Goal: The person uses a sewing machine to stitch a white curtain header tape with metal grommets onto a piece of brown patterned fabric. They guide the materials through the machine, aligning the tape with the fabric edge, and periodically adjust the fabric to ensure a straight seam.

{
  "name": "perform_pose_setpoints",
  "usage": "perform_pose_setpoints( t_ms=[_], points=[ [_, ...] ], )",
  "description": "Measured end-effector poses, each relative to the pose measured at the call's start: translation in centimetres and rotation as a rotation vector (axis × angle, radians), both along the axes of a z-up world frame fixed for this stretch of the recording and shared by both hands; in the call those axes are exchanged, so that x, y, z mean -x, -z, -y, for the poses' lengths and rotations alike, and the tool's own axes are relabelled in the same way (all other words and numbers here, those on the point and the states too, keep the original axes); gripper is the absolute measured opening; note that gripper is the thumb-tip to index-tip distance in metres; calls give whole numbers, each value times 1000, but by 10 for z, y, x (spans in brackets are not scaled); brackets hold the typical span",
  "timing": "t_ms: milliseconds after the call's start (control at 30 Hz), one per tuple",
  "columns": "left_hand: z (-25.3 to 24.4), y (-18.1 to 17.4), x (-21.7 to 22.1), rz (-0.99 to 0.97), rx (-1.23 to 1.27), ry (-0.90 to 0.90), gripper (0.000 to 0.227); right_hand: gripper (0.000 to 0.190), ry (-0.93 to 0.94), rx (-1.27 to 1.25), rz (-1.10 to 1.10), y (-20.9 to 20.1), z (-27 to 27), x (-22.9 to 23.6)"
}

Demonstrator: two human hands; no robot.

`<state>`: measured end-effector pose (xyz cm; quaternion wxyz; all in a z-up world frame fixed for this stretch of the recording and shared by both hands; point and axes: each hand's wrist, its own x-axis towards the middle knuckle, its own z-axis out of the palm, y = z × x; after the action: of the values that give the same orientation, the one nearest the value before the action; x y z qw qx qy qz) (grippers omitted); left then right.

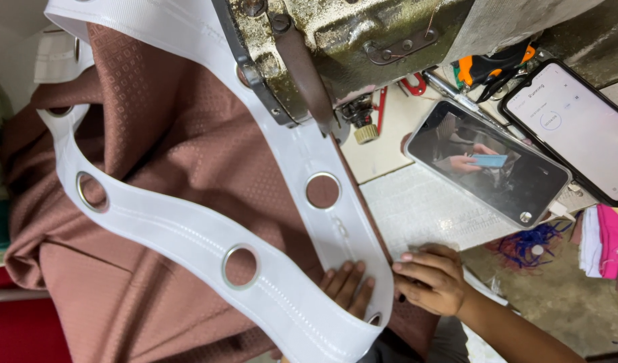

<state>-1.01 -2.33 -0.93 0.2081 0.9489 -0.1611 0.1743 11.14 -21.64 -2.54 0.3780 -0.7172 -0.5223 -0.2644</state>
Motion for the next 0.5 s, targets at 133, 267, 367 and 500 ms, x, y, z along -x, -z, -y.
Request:
perform_pose_setpoints(
  t_ms=[133, 267, 367, 500],
  points=[
    [3, -2, -1, -14, -25, 12, 41, 10, 0, 62, -25, -7, -1, 2],
    [5, 12, 4, -53, -16, 11, 43, 23, -46, 92, 8, -26, -8, -5],
    [4, 9, 3, -65, -29, 19, 44, 18, -53, 91, 12, -27, -8, -4],
    [3, 6, 2, -15, -87, 31, 43, 20, -53, 82, -24, -24, -7, -2]
  ],
)
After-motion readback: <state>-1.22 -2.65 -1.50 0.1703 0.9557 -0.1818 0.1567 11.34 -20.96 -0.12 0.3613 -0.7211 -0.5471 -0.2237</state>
